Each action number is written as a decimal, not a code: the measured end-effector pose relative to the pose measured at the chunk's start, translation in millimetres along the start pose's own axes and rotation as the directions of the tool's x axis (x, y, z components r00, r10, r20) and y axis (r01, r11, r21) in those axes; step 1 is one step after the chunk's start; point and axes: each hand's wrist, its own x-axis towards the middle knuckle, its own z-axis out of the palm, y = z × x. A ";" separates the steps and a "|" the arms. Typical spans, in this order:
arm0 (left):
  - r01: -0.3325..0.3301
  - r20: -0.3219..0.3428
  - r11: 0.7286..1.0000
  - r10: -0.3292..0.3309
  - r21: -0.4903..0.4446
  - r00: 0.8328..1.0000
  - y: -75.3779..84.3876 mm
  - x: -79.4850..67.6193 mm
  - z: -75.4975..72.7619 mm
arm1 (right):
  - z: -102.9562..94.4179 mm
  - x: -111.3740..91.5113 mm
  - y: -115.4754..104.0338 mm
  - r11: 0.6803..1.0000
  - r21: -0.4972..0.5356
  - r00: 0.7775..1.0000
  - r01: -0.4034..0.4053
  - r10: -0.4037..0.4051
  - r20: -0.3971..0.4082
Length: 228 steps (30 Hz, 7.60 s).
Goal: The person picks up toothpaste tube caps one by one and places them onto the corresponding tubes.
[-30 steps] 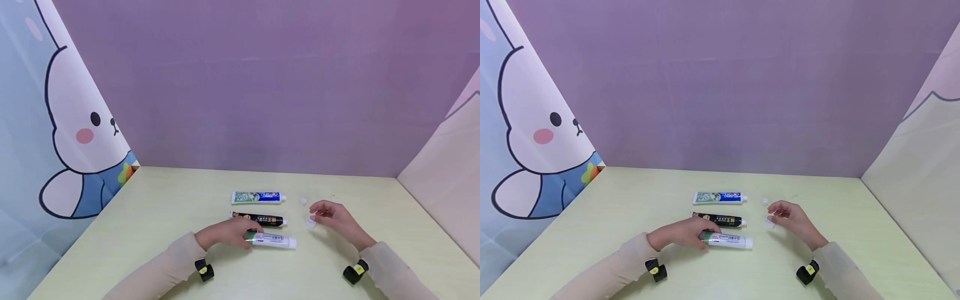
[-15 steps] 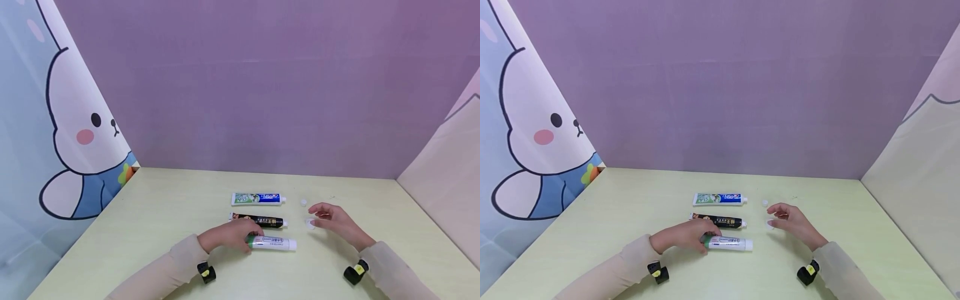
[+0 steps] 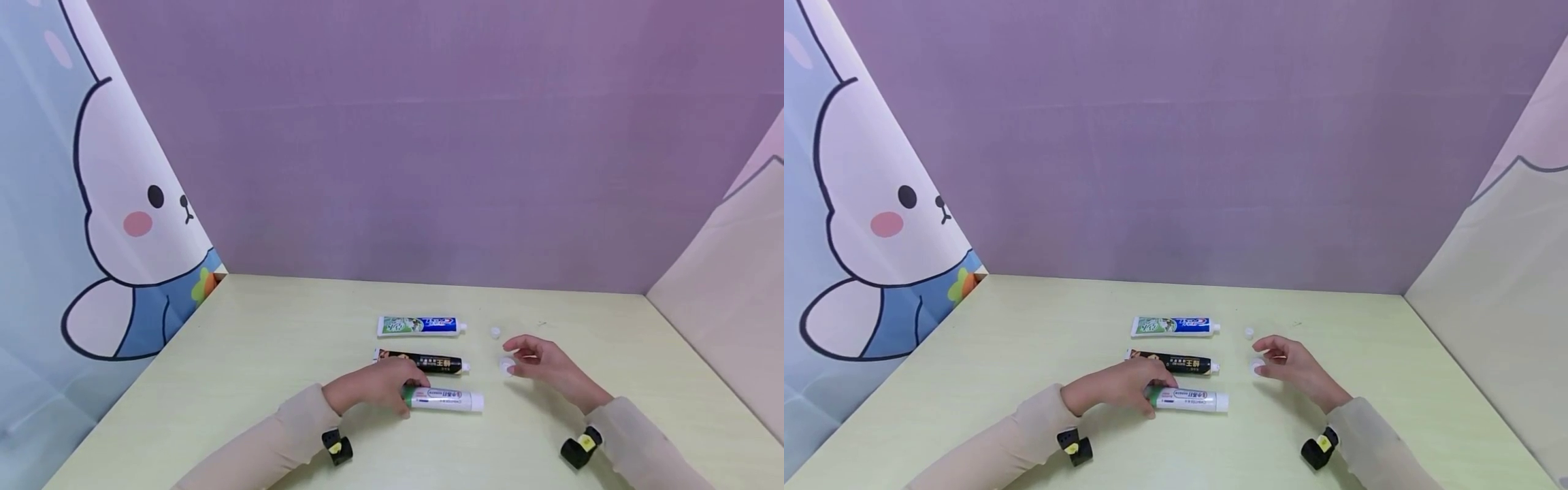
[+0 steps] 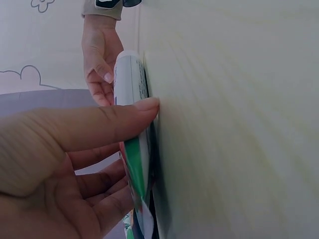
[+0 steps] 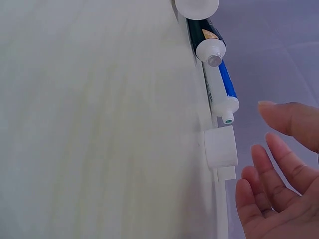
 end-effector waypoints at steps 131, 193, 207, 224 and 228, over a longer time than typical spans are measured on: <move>-0.055 -0.249 0.991 0.023 -0.124 0.968 -32.1 17.3 -34.6 | -12.2 4.1 -22.7 1.000 -0.022 0.999 -0.010 0.011 0.039; -0.147 -0.309 0.988 0.123 -0.056 0.943 -9.1 3.3 -49.6 | 22.5 10.5 -46.1 0.993 0.036 0.989 0.114 -0.110 -0.098; -0.178 -0.278 0.976 0.138 -0.126 0.951 -16.0 7.7 -48.8 | 21.7 10.8 -47.9 0.985 -0.052 0.978 0.166 -0.171 -0.121; -0.160 -0.274 0.966 0.101 -0.203 0.956 -11.3 12.3 -56.4 | 15.2 12.8 -54.3 0.990 -0.042 0.981 0.135 -0.140 -0.134; -0.160 -0.287 0.971 0.104 -0.179 0.952 -10.7 12.5 -56.4 | 14.1 12.9 -53.7 0.995 -0.051 0.987 0.090 -0.096 -0.127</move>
